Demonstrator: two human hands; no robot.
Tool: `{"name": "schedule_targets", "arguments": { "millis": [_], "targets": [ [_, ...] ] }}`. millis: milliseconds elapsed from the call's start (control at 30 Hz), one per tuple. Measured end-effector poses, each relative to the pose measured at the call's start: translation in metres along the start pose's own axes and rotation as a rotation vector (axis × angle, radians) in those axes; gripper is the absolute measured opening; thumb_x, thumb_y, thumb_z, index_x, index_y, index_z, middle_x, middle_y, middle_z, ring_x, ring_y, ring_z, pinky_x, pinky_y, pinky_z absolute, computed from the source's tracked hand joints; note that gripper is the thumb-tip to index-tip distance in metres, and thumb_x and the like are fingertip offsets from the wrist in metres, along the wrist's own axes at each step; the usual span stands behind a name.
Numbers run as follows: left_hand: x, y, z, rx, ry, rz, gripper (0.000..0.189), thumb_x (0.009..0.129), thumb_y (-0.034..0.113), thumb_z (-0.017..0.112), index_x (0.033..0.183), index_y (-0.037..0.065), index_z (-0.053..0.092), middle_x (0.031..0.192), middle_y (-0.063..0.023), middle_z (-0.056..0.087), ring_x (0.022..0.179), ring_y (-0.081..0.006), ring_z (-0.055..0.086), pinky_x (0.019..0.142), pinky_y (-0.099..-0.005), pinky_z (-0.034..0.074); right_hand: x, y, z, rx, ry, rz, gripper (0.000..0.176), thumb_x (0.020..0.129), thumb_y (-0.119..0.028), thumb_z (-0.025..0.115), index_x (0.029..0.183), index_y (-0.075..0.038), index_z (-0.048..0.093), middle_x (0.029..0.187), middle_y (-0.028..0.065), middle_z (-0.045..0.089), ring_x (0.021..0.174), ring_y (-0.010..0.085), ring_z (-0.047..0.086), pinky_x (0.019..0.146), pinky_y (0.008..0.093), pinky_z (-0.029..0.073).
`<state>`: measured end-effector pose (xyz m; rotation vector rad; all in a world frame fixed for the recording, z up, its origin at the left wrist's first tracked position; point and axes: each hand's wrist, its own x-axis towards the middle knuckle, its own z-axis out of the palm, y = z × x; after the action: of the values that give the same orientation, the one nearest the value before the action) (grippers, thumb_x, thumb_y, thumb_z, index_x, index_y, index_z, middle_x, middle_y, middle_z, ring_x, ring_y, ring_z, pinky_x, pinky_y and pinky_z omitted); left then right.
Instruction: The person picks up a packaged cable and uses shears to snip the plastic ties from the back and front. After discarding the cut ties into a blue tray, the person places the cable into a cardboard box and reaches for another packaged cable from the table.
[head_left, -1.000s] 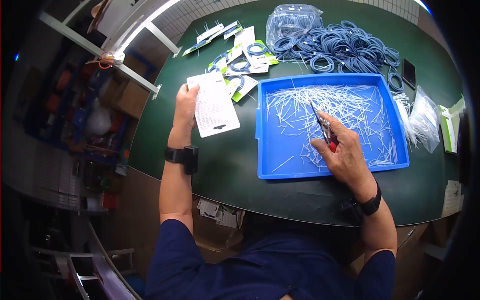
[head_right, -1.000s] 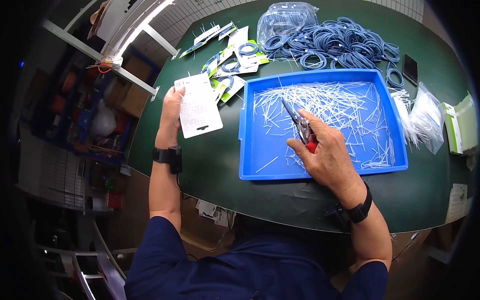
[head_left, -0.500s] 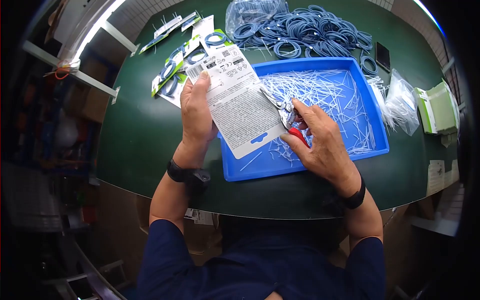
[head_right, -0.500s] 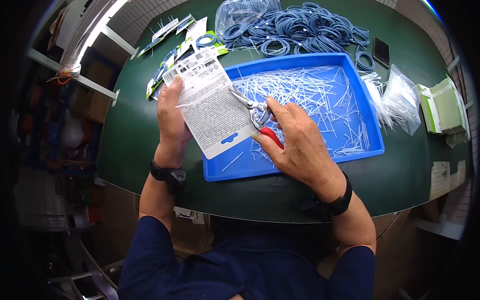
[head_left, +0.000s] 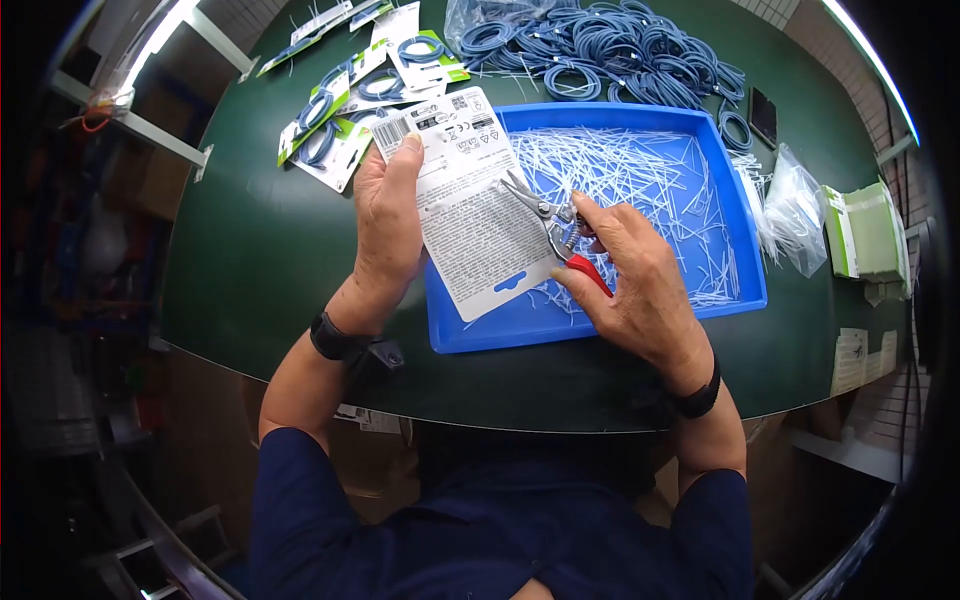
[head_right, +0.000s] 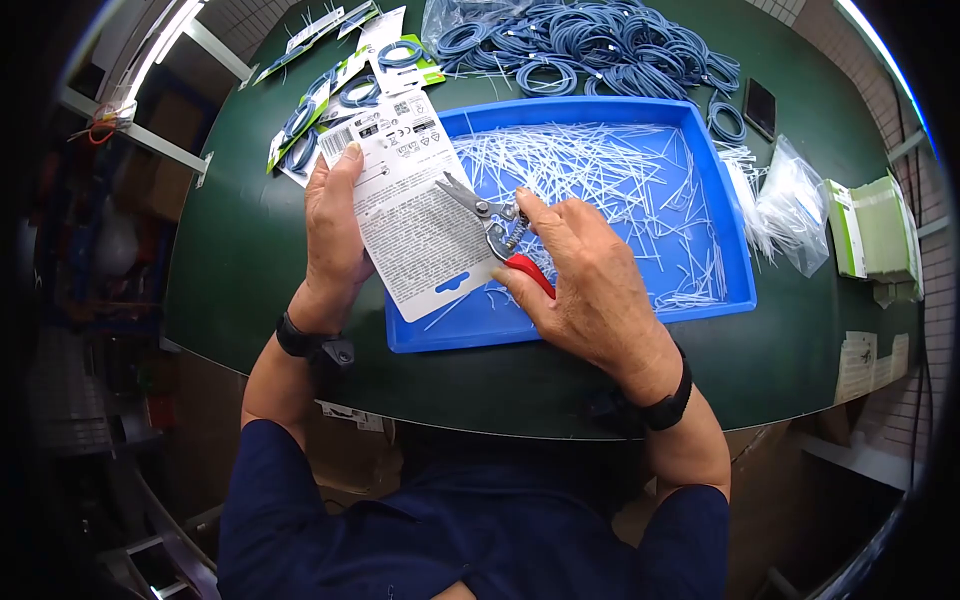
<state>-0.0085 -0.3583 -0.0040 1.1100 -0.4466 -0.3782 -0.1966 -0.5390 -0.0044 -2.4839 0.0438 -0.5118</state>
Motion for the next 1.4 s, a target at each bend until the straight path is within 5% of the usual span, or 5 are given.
{"name": "schedule_targets", "arguments": {
  "millis": [400, 500, 900, 1033, 1400],
  "targets": [
    [-0.033, -0.008, 0.001, -0.016, 0.142, 0.079, 0.036, 0.108, 0.023, 0.049, 0.13, -0.004, 0.057, 0.114, -0.0173, 0.074, 0.095, -0.021, 0.076, 0.08, -0.0312, 0.063, -0.007, -0.009, 0.0, -0.01, -0.015, -0.004, 0.066, 0.087, -0.019, 0.083, 0.143, 0.004, 0.057, 0.104, 0.0186, 0.065, 0.092, 0.0294, 0.065, 0.082, 0.0398, 0.054],
    [-0.045, -0.009, 0.006, -0.066, 0.187, 0.087, 0.032, 0.11, 0.021, 0.048, 0.129, -0.002, 0.059, 0.115, -0.014, 0.072, 0.097, -0.0152, 0.071, 0.085, -0.0292, 0.058, -0.008, -0.015, 0.0, -0.02, -0.032, -0.028, 0.066, 0.087, -0.02, 0.083, 0.143, 0.004, 0.058, 0.104, 0.019, 0.065, 0.092, 0.0295, 0.065, 0.081, 0.0397, 0.054],
    [-0.027, -0.02, 0.038, -0.11, 0.102, 0.151, 0.031, 0.11, 0.022, 0.047, 0.129, -0.002, 0.056, 0.112, -0.0134, 0.072, 0.098, -0.0152, 0.071, 0.086, -0.0295, 0.058, -0.01, -0.005, -0.003, -0.05, 0.075, 0.012, 0.063, 0.088, -0.022, 0.082, 0.14, 0.005, 0.06, 0.102, 0.02, 0.066, 0.087, 0.031, 0.065, 0.078, 0.0407, 0.053],
    [-0.017, -0.028, 0.039, -0.078, 0.095, 0.074, 0.033, 0.108, 0.026, 0.05, 0.126, -0.002, 0.057, 0.116, -0.0163, 0.072, 0.098, -0.0215, 0.075, 0.084, -0.0333, 0.062, -0.009, -0.002, -0.004, -0.021, 0.045, 0.114, 0.062, 0.087, -0.022, 0.083, 0.138, 0.007, 0.061, 0.097, 0.0199, 0.067, 0.083, 0.0316, 0.066, 0.076, 0.0404, 0.053],
    [-0.004, -0.025, 0.018, -0.053, -0.083, -0.283, 0.032, 0.109, 0.021, 0.047, 0.128, -0.003, 0.057, 0.112, -0.0151, 0.072, 0.092, -0.0194, 0.074, 0.081, -0.0325, 0.061, -0.004, 0.01, 0.008, 0.08, -0.023, 0.113, 0.063, 0.085, -0.021, 0.084, 0.137, 0.006, 0.061, 0.091, 0.0169, 0.067, 0.079, 0.0266, 0.066, 0.075, 0.0364, 0.055]
  ]
}}
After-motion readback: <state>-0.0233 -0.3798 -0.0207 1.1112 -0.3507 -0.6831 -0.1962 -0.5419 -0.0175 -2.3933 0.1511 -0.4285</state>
